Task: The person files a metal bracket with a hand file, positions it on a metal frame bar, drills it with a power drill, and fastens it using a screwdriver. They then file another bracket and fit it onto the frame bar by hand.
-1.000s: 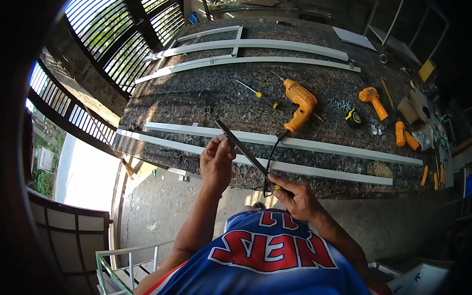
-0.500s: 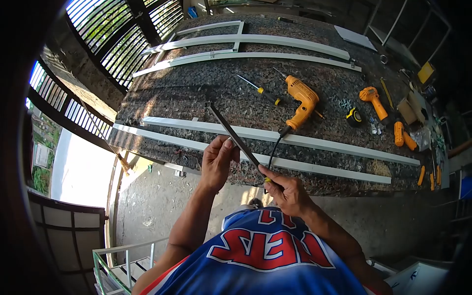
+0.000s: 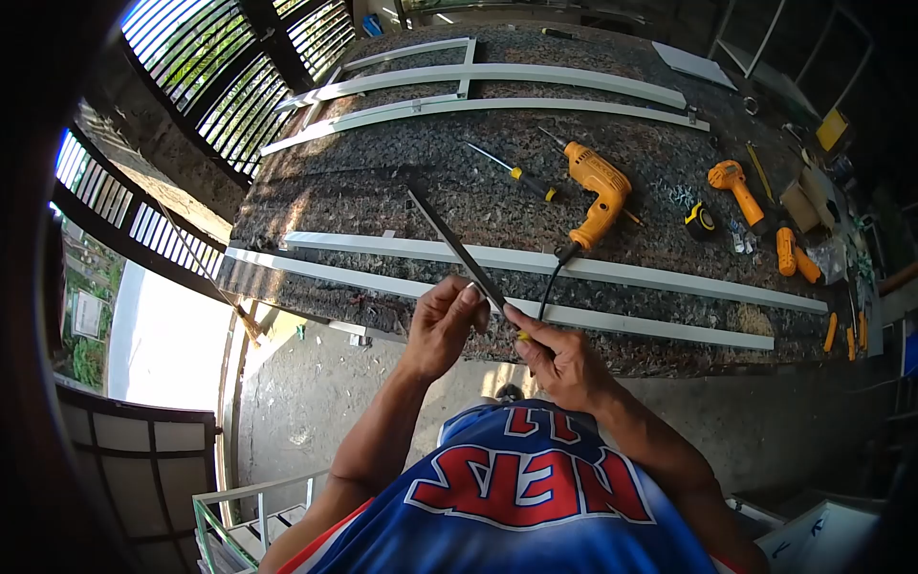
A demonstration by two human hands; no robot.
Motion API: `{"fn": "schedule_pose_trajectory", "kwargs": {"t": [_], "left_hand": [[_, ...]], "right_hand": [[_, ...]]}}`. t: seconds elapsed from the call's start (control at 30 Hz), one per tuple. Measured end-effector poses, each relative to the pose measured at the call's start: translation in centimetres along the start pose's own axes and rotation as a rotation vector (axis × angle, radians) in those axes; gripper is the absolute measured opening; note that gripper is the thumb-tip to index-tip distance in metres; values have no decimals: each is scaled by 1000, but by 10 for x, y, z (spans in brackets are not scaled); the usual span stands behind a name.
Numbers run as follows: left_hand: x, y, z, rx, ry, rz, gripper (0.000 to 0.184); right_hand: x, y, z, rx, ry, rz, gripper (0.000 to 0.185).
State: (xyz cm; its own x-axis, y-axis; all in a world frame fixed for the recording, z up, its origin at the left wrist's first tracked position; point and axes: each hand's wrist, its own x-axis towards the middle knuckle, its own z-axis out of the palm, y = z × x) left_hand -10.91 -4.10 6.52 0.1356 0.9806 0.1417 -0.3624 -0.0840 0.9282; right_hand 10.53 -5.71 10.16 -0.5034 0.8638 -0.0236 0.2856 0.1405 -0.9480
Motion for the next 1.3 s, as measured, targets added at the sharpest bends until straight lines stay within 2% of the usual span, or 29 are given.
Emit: {"fn": "schedule_pose_trajectory", "kwargs": {"t": [0.1,0.13,0.17,0.23,0.27,0.3,0.37,0.4,0.47,0.57,0.7,0.77,0.8,0.83,0.9,0.97,1.0,1.03,1.1,1.2,1.23,1.27,1.3], "left_hand": [[5,8,-9,2,141,34,22],[13,11,-31,-144,186,86,21],[16,10,-44,-106,174,136,22],[10,3,-27,-154,137,24,21],[4,-2,-11,-58,70,-35,21],[3,-7,-3,-118,47,-10,20],[14,1,-18,-137,211,96,25],[22,11,-39,-251,251,201,25],[22,18,-45,-169,217,166,25],[7,5,-5,-21,73,20,23],[26,21,-45,-196,304,203,27],[24,12,-39,-97,214,137,27],[20,3,-27,-43,119,89,26],[16,-2,-10,-82,90,55,26],[22,1,-19,-35,123,103,24],[32,20,-54,-407,261,180,19],[30,28,-82,-485,268,215,17],[28,33,-101,-562,275,257,15],[20,38,-102,-505,194,218,13],[19,29,-93,-497,166,198,13],[19,27,-87,-502,173,196,12],[21,25,-77,-467,273,190,19],[18,25,-69,-347,196,161,20]], "right_hand": [[7,-3,2,0,-72,34,45],[5,2,3,-16,-58,-58,45],[3,6,5,-33,-43,-149,45],[2,1,7,-21,-44,-83,45],[12,-5,7,-35,-25,5,44],[15,-7,8,-57,-32,-6,44],[18,-9,9,-97,-44,-27,44],[13,-7,8,-95,-57,-43,44],[2,-1,8,-91,-84,-74,45],[24,-14,6,-41,-54,62,45],[7,-1,8,-75,-44,-108,44],[4,-1,11,-83,-21,-161,44],[18,-7,11,-63,4,-113,44],[31,-13,9,-50,33,-77,44],[32,-19,8,-119,-15,-17,44],[8,-14,4,-215,-122,-8,44],[-5,5,1,-268,-29,-296,44],[-15,7,-10,-343,-58,-264,45],[-24,0,-19,-318,-56,39,46],[-10,-10,-10,-354,9,-290,48],[-6,-9,-3,-362,-1,-316,48],[0,-5,6,-372,-10,-345,49],[7,-6,13,-382,-19,-375,50]]}}
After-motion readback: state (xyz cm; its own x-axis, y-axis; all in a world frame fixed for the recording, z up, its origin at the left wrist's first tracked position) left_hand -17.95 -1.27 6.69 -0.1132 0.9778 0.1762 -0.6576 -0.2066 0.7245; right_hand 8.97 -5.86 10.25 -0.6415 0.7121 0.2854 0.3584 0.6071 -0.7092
